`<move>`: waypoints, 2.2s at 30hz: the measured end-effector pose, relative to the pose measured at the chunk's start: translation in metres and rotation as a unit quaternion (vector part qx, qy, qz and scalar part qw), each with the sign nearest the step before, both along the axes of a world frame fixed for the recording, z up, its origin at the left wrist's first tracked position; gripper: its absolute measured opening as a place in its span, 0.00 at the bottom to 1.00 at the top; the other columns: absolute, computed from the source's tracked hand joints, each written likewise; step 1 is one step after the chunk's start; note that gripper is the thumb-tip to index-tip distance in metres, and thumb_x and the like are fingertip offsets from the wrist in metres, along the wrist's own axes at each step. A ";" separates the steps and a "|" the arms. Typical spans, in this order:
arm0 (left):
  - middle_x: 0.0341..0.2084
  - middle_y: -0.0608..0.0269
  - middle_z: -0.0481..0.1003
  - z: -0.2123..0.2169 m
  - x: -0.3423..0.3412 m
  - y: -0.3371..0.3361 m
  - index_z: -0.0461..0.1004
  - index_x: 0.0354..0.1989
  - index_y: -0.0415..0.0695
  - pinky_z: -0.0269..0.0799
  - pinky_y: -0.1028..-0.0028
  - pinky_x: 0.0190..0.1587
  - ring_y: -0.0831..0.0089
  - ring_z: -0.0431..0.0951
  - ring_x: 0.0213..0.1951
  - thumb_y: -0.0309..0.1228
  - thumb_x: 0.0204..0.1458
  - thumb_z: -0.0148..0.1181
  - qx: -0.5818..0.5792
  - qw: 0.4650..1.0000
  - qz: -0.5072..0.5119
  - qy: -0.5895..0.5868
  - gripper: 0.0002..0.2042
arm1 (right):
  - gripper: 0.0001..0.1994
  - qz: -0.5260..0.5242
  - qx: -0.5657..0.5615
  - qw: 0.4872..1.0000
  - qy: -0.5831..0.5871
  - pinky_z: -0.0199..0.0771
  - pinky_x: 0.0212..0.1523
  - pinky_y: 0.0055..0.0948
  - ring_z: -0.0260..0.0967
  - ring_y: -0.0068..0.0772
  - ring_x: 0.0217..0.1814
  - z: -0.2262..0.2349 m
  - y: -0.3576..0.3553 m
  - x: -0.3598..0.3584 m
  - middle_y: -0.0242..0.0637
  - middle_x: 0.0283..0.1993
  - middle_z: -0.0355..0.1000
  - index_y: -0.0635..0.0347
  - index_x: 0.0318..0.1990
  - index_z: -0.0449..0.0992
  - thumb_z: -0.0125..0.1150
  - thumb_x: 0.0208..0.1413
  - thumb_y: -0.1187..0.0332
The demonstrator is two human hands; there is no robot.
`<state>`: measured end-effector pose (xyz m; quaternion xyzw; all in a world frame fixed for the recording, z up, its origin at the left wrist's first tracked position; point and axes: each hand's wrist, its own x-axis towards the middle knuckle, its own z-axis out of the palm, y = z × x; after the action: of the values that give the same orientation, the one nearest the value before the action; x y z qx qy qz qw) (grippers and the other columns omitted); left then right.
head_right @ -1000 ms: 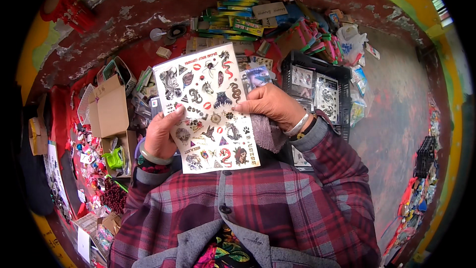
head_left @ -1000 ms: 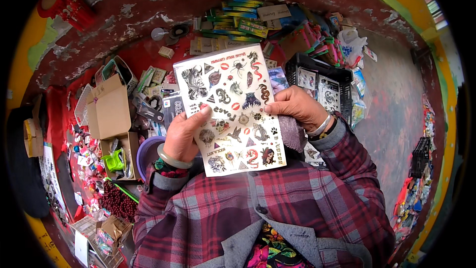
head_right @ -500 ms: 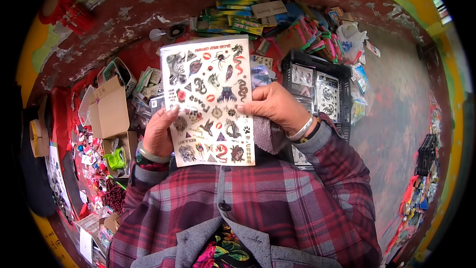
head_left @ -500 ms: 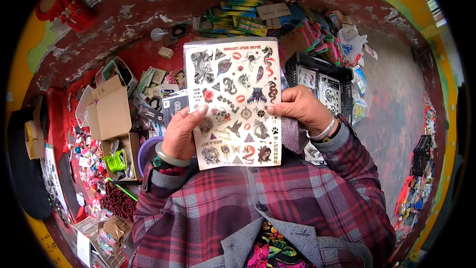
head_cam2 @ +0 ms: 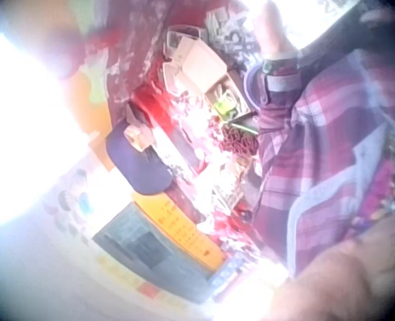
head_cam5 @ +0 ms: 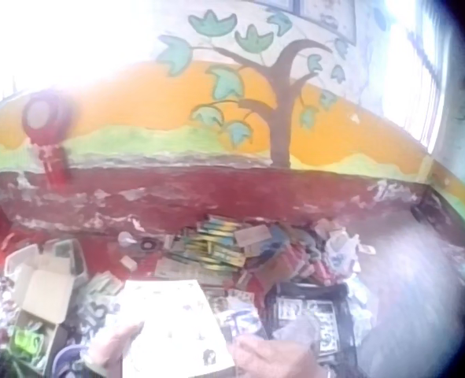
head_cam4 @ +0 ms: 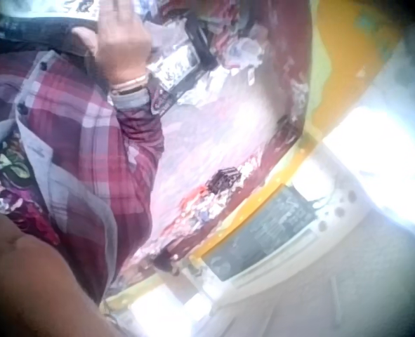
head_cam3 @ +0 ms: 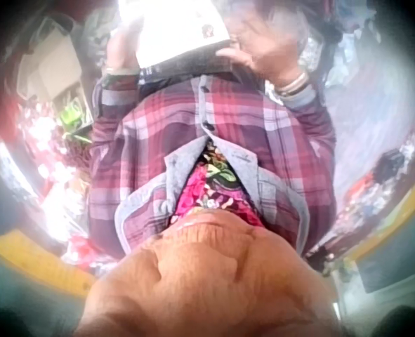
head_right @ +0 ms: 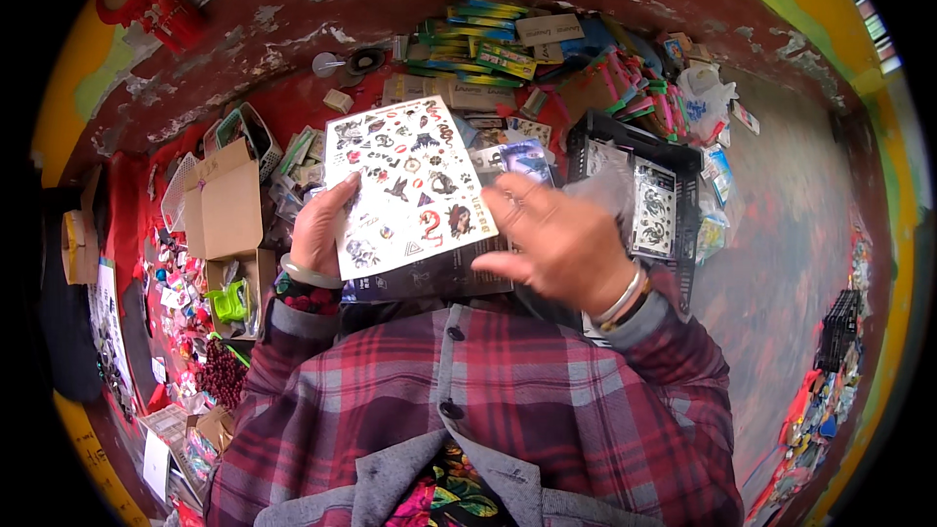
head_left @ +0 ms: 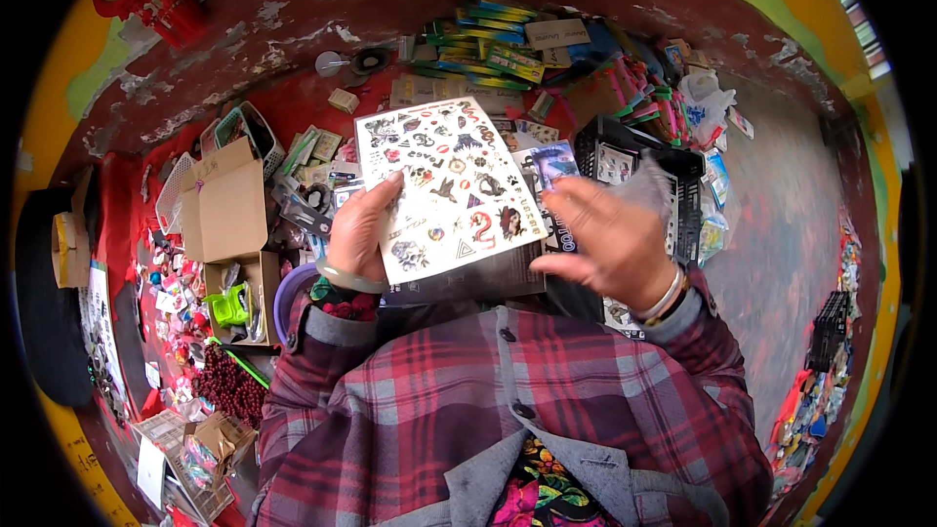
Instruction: The person wipes a sheet of temporary tattoos with a cloth, then places it into a clear plastic bag. They repeat this process with a second sheet of stickers, wiping it and bagging it. The person also handles a small black circular object at the start.
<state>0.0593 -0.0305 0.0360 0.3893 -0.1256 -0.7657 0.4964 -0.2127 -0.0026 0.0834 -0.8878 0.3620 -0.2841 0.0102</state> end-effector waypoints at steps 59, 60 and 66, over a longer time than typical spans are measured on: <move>0.26 0.49 0.67 0.006 -0.037 -0.025 0.63 0.29 0.38 0.65 0.60 0.33 0.50 0.69 0.31 0.22 0.49 0.52 -0.530 0.553 -0.066 -0.639 0.04 | 0.11 -0.091 0.343 0.879 -0.320 0.62 0.22 0.25 0.59 0.16 0.20 -0.048 0.011 0.029 0.33 0.17 0.66 0.67 0.38 0.75 0.53 0.60 0.66; 0.26 0.50 0.67 0.006 -0.037 -0.025 0.63 0.29 0.38 0.65 0.60 0.33 0.50 0.69 0.32 0.22 0.48 0.52 -0.532 0.553 -0.076 -0.637 0.04 | 0.11 -0.089 0.338 0.883 -0.315 0.62 0.22 0.24 0.58 0.16 0.20 -0.048 0.011 0.029 0.33 0.17 0.66 0.67 0.38 0.75 0.53 0.60 0.66; 0.25 0.51 0.67 0.005 -0.036 -0.025 0.64 0.29 0.38 0.65 0.63 0.33 0.53 0.69 0.30 0.21 0.48 0.53 -0.536 0.584 -0.034 -0.609 0.04 | 0.11 -0.075 0.367 0.855 -0.360 0.62 0.24 0.23 0.59 0.16 0.23 -0.047 0.009 0.026 0.31 0.19 0.67 0.67 0.40 0.75 0.53 0.59 0.67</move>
<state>0.0233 -0.0558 0.0411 0.4231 -0.7992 -0.1603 0.3958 -0.1871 0.0066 0.0362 -0.6258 0.4762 -0.4298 0.4437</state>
